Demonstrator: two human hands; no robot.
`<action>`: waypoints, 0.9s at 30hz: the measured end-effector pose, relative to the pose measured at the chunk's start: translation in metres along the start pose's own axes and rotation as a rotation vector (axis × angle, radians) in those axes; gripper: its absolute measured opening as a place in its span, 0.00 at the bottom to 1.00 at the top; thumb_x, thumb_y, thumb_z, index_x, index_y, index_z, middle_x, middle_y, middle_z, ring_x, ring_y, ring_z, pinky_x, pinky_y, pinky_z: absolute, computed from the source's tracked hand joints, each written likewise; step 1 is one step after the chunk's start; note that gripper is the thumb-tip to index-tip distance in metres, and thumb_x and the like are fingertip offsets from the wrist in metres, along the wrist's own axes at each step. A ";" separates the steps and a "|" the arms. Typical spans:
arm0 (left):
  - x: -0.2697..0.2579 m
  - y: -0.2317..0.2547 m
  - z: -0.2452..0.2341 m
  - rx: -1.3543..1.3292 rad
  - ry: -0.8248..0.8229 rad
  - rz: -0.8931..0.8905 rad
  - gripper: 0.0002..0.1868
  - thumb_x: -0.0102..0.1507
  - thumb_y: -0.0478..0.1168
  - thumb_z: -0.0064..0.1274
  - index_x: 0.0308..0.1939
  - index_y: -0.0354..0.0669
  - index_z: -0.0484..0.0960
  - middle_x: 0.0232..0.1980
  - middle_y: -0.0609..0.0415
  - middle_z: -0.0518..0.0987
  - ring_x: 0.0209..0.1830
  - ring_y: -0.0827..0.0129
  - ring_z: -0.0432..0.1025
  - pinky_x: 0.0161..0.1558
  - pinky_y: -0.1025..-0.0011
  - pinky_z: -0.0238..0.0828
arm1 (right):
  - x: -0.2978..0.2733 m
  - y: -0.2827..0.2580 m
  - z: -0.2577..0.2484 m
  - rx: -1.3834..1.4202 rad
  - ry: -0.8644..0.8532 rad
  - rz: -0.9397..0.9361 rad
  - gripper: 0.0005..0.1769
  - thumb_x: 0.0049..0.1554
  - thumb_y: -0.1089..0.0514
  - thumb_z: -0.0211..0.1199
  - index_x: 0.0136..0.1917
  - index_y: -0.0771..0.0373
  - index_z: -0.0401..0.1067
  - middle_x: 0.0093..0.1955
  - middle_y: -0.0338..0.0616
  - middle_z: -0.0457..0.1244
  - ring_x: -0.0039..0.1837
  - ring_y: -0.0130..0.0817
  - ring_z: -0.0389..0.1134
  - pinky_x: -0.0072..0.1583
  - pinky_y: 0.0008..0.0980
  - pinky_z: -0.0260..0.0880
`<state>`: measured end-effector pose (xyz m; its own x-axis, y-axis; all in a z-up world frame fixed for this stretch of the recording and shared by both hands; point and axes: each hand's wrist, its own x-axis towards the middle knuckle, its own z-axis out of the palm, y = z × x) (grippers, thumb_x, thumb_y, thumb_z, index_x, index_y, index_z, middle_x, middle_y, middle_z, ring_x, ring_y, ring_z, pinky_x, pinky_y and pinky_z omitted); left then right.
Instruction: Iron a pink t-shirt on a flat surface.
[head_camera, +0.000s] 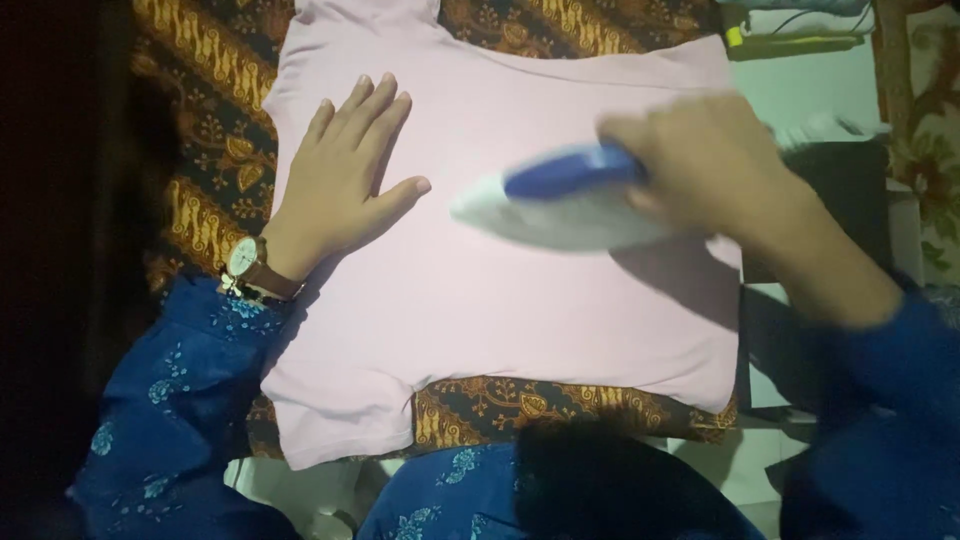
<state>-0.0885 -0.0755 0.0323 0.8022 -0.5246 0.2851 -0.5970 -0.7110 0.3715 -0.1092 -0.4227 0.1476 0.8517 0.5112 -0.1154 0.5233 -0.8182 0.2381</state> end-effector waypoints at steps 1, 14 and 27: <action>-0.001 -0.001 0.001 0.007 0.012 0.013 0.43 0.66 0.60 0.52 0.78 0.37 0.64 0.82 0.38 0.58 0.83 0.44 0.48 0.77 0.40 0.41 | -0.017 -0.005 -0.001 -0.029 -0.140 -0.024 0.12 0.52 0.49 0.71 0.49 0.48 0.75 0.32 0.39 0.68 0.34 0.36 0.72 0.41 0.37 0.72; -0.002 0.001 -0.001 0.011 -0.009 0.018 0.43 0.68 0.60 0.51 0.78 0.37 0.63 0.83 0.36 0.57 0.84 0.43 0.48 0.78 0.40 0.39 | -0.052 0.009 0.047 -0.094 0.338 -0.235 0.04 0.60 0.49 0.65 0.48 0.47 0.77 0.28 0.36 0.65 0.29 0.29 0.65 0.34 0.31 0.65; -0.001 0.000 -0.003 -0.014 -0.022 0.000 0.38 0.69 0.53 0.47 0.80 0.39 0.62 0.83 0.38 0.57 0.85 0.46 0.47 0.79 0.41 0.39 | -0.045 -0.033 0.020 0.053 -0.022 -0.232 0.11 0.57 0.47 0.68 0.49 0.51 0.73 0.28 0.39 0.65 0.27 0.34 0.68 0.30 0.34 0.66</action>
<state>-0.0890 -0.0734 0.0350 0.8020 -0.5350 0.2656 -0.5970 -0.7047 0.3834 -0.1644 -0.4241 0.1256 0.7087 0.6814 -0.1826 0.7051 -0.6925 0.1523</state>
